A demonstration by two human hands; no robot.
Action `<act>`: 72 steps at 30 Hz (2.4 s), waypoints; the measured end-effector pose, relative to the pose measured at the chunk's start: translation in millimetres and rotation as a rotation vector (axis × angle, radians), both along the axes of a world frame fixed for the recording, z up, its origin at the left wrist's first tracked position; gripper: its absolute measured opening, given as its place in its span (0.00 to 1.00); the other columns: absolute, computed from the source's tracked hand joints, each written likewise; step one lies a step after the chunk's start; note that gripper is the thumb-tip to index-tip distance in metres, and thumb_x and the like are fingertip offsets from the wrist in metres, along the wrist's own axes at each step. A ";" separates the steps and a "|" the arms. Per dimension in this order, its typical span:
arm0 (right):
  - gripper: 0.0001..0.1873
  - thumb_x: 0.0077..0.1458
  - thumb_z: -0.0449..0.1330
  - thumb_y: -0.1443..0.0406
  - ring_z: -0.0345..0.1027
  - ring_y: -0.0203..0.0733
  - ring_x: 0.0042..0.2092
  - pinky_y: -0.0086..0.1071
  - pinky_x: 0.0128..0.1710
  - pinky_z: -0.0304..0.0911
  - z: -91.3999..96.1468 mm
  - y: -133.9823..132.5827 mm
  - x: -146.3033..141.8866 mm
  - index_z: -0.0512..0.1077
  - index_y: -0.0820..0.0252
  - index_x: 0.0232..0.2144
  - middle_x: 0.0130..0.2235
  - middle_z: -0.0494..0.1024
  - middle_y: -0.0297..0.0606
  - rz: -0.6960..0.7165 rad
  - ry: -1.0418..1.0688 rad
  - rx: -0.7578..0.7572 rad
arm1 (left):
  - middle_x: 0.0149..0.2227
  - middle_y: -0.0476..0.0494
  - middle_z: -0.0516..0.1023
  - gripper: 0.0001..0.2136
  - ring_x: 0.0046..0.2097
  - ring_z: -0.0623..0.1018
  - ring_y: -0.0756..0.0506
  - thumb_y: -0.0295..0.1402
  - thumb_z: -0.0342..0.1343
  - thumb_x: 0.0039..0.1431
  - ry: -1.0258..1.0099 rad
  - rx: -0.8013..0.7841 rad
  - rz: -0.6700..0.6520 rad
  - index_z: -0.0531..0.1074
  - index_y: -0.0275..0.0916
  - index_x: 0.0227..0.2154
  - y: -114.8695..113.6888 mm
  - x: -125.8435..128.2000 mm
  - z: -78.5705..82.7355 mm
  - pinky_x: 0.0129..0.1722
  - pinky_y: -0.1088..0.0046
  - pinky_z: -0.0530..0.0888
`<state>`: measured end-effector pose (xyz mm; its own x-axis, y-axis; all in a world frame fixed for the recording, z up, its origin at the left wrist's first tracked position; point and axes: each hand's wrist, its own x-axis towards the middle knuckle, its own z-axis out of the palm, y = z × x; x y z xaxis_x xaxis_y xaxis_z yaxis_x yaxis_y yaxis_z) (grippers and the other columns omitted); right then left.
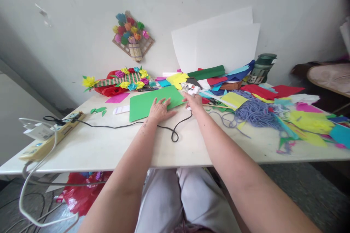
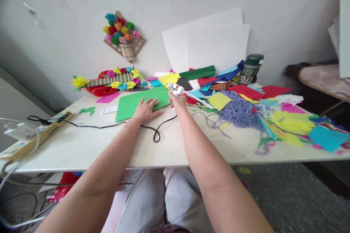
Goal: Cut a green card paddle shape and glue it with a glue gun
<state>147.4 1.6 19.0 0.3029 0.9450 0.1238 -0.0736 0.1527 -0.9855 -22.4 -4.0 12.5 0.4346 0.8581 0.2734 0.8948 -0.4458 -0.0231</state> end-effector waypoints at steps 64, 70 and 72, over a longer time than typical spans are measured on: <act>0.12 0.44 0.61 0.59 0.55 0.30 0.11 0.24 0.08 0.51 -4.6 4.5 0.5 0.67 0.61 0.28 0.16 0.70 0.30 -0.070 0.182 -0.119 | 0.63 0.49 0.50 0.31 0.64 0.37 0.37 0.55 0.35 0.54 0.098 0.114 0.043 0.65 0.43 0.53 7.1 8.8 -10.5 0.58 0.47 0.32; 0.11 0.46 0.60 0.60 0.55 0.30 0.11 0.24 0.09 0.51 -5.7 5.6 -0.1 0.67 0.63 0.28 0.17 0.70 0.31 -0.075 0.154 -0.121 | 0.62 0.47 0.51 0.34 0.64 0.38 0.38 0.56 0.35 0.53 0.107 0.117 0.005 0.59 0.40 0.57 7.7 12.2 -8.9 0.59 0.50 0.31; 0.11 0.46 0.60 0.60 0.55 0.30 0.11 0.24 0.09 0.51 -6.0 5.7 -0.1 0.67 0.63 0.28 0.17 0.70 0.31 -0.073 0.154 -0.123 | 0.62 0.48 0.51 0.34 0.64 0.39 0.39 0.57 0.34 0.54 0.111 0.078 0.002 0.56 0.43 0.58 8.2 11.8 -9.3 0.59 0.50 0.31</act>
<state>147.3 7.2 12.9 0.3772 0.9251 -0.0441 -0.2182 0.0425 -0.9750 -10.6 4.2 3.2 0.4640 0.8372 0.2896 0.8859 -0.4370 -0.1560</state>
